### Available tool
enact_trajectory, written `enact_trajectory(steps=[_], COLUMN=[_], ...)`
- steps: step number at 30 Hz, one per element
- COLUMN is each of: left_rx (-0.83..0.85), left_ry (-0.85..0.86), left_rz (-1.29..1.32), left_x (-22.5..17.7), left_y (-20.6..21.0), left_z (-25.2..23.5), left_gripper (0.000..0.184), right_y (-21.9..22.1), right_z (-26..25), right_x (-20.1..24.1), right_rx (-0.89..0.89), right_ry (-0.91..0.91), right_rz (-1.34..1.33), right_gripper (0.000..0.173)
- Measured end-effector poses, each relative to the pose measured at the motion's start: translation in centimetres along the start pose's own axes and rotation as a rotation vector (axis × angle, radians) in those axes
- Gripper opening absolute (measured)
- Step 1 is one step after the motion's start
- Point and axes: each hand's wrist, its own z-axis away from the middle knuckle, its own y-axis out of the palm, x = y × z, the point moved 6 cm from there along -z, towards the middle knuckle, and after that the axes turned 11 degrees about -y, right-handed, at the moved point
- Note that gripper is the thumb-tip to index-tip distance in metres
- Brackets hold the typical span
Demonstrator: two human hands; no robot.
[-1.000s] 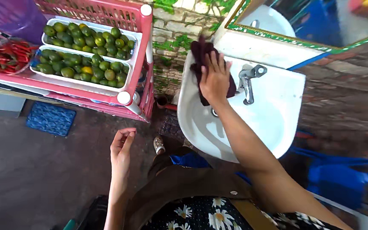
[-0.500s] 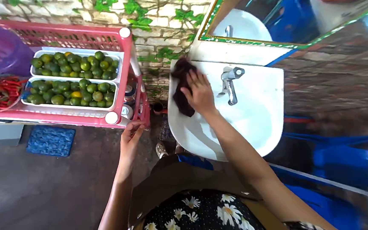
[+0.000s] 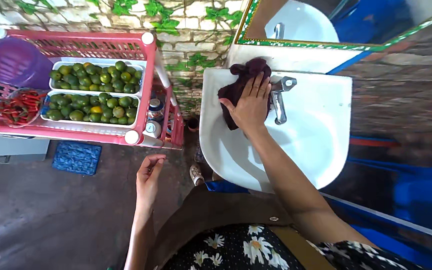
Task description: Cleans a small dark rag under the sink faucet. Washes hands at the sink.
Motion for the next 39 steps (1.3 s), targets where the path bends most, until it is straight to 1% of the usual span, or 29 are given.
enact_trajectory(steps=[3,6,9,11,13,15,18,20,22,24,26,28,30,31,32,34,36,37,39], left_rx=[0.016,0.072,0.131,0.165,0.182,0.194,0.21,0.219,0.228,0.253,0.275,0.281,0.287,0.297,0.313,0.376,0.456,0.494,0.549], left_ry=[-0.002,0.008,0.027,0.05,0.072,0.091,0.106,0.117,0.109,0.093,0.103,0.17,0.321,0.43,0.537,0.719,0.879,0.931,1.004], left_rz=[0.004,0.01,-0.016,-0.03,-0.02,-0.002,-0.001,-0.013,-0.028,-0.044,-0.077,-0.186,-0.407,-0.527,-0.624,-0.772,-0.938,-1.036,-1.181], left_x=[-0.6,-1.0,-1.7,-2.4,-3.0,-3.2,-3.7,-3.9,-3.9,-3.8,-4.3,-5.5,-8.1,-9.7,-11.4,-14.0,-14.7,-14.4,-14.2], left_y=[1.1,2.9,5.1,6.6,7.8,8.8,9.9,10.4,11.1,11.9,12.7,13.8,15.8,17.4,19.4,24.5,29.7,31.7,34.4], left_z=[-0.1,-0.5,-0.9,-0.9,-0.9,-0.8,-0.7,-0.6,-0.7,-0.7,-0.6,-0.5,-1.0,-1.3,-1.8,-3.0,-4.8,-5.7,-7.0], left_gripper=[0.019,0.018,0.019,0.018,0.018,0.017,0.017,0.017,0.017,0.018,0.018,0.017,0.022,0.024,0.026,0.033,0.043,0.046,0.043], right_y=[-0.1,0.5,0.9,1.1,0.8,0.5,-0.3,-1.5,-3.4,-4.9,-6.0,-7.4,-8.7,-9.2,-9.6,-9.2,-7.5,-6.5,-4.7], right_z=[1.4,0.0,-0.5,0.9,3.4,6.7,12.0,15.1,17.1,18.7,19.6,19.2,17.6,16.5,15.3,13.5,13.0,13.1,13.1], right_x=[-0.4,1.1,5.2,6.9,7.3,7.1,5.5,3.2,-0.1,-3.9,-7.7,-11.3,-13.9,-14.6,-15.2,-16.0,-15.3,-14.4,-12.3], right_rx=[-0.077,-0.174,-0.193,-0.249,-0.254,-0.161,0.23,0.417,0.571,0.696,0.747,0.732,0.591,0.511,0.443,0.341,0.294,0.287,0.266], right_ry=[-0.117,-0.22,-0.423,-0.522,-0.606,-0.673,-0.678,-0.653,-0.591,-0.481,-0.382,-0.306,-0.265,-0.208,-0.096,0.246,0.588,0.708,0.865], right_rz=[-0.064,-0.145,-0.294,-0.454,-0.613,-0.823,-1.08,-1.109,-0.992,-0.834,-0.659,-0.475,-0.346,-0.341,-0.394,-0.672,-1.12,-1.354,-1.714], right_gripper=[0.091,0.062,0.047,0.038,0.029,0.026,0.031,0.033,0.037,0.043,0.049,0.045,0.04,0.04,0.04,0.038,0.041,0.041,0.03])
